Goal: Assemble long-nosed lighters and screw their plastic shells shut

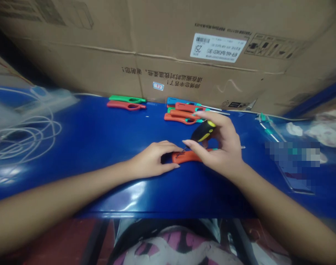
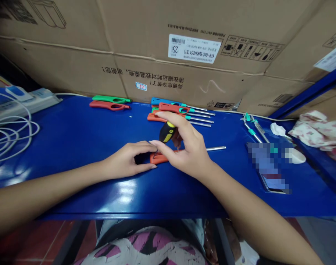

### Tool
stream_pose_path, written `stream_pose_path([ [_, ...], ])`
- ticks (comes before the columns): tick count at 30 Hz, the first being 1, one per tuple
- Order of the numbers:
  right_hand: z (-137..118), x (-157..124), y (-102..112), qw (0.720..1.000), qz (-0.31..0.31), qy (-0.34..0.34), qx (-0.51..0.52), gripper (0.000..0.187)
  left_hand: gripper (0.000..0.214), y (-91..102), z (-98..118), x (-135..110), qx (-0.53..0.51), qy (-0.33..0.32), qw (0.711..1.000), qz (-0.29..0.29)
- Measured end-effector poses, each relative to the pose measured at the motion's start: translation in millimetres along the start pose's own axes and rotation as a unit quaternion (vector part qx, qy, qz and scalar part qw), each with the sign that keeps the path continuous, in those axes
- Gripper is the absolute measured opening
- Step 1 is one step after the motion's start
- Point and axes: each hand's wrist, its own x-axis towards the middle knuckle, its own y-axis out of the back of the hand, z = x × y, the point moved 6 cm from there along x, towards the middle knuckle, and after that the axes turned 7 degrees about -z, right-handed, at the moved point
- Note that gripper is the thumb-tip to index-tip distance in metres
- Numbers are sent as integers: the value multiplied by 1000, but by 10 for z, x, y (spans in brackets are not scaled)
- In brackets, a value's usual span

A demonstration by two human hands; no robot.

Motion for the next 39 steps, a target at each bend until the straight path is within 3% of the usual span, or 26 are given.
stream_pose_path([
  [3,-19,94,54,998,-51,10,-33,55,39,-20,15,36,10,28,1000,-7],
  [7,-43,226,69,989,-147,-3,15,48,38,-29,76,129,31,75,996,-36],
  [12,-138,301,127,991,-75,73,-86,39,34,-31,113,230,35,79,995,-48],
  [15,-46,264,44,992,-120,29,37,45,38,-44,85,226,34,67,997,-37],
  [17,20,220,33,988,-115,4,103,42,39,-57,68,201,31,53,998,-31],
  [21,54,136,173,999,11,33,3,37,38,-77,55,155,21,26,999,-14],
  [23,76,118,154,999,-2,32,0,40,37,-91,53,146,16,15,1000,-11],
  [25,117,115,94,996,-49,14,73,44,38,-105,49,139,13,4,1000,-10],
  [27,130,111,102,993,-46,9,111,41,38,-112,42,130,14,-4,1000,-6],
  [30,33,93,205,998,12,54,11,36,37,-116,37,115,20,-11,1000,-2],
  [32,-41,84,212,997,6,68,-28,37,37,-116,45,110,22,-12,1000,-6],
  [36,-34,90,110,993,-65,1,102,40,39,-108,67,112,25,-7,1000,-14],
  [39,-82,95,174,997,-5,48,59,32,41,-102,74,111,30,-4,999,-13],
])
